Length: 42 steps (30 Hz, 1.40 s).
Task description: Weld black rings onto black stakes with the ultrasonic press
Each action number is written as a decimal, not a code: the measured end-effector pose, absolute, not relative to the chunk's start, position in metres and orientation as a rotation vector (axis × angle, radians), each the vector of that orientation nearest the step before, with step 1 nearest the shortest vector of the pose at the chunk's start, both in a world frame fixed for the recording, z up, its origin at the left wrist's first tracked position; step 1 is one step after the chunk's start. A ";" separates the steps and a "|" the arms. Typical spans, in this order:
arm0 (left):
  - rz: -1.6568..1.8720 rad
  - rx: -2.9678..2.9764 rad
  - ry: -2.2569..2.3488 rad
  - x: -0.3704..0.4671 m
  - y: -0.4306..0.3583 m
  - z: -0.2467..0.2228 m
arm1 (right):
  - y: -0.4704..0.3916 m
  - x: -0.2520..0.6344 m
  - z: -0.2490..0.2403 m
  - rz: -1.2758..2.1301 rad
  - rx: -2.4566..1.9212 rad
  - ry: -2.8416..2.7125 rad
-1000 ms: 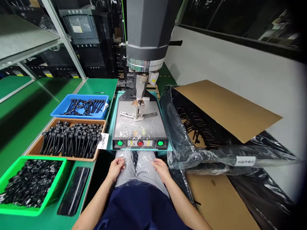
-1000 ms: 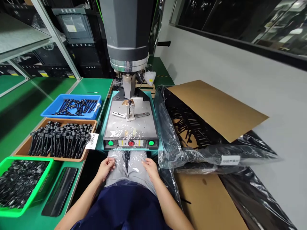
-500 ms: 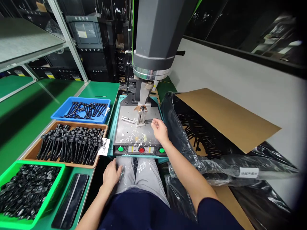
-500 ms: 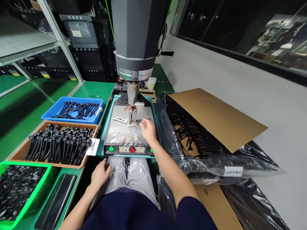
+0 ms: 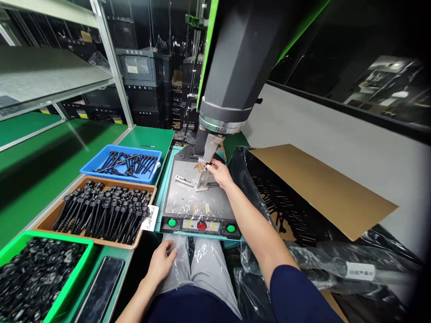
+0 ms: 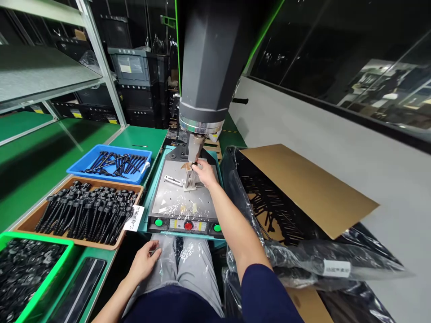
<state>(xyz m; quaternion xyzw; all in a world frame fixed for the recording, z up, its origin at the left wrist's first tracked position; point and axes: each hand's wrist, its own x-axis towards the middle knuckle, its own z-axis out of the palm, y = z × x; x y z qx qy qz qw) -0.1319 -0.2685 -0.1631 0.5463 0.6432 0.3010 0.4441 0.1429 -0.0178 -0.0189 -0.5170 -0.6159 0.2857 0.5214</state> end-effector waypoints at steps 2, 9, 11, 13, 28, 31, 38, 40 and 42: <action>0.798 1.365 1.518 -0.126 -0.267 -0.154 | -0.038 0.145 -0.016 0.691 -1.191 -1.424; 1.009 1.530 1.294 -0.108 -0.255 -0.089 | -0.125 0.141 -0.017 1.125 -0.899 -1.282; 1.126 1.585 1.252 -0.104 -0.249 -0.071 | -0.143 0.138 -0.013 1.102 -0.858 -1.349; 1.214 1.658 1.218 -0.101 -0.242 -0.056 | -0.156 0.135 -0.007 1.032 -0.833 -1.451; 1.269 2.089 1.104 -0.093 -0.240 -0.027 | -0.207 0.078 -0.024 1.351 -0.823 -1.293; 1.211 2.086 1.196 -0.123 -0.253 -0.029 | -0.213 0.066 -0.027 1.482 -0.822 -1.381; 1.368 1.687 1.963 -0.256 -0.261 -0.014 | -0.211 0.065 -0.037 1.629 -0.852 -1.507; 1.350 1.572 2.190 -0.301 -0.251 -0.008 | -0.212 0.068 -0.042 1.640 -0.884 -1.504; 1.238 1.475 2.416 -0.342 -0.239 -0.005 | -0.213 0.070 -0.045 1.640 -0.904 -1.500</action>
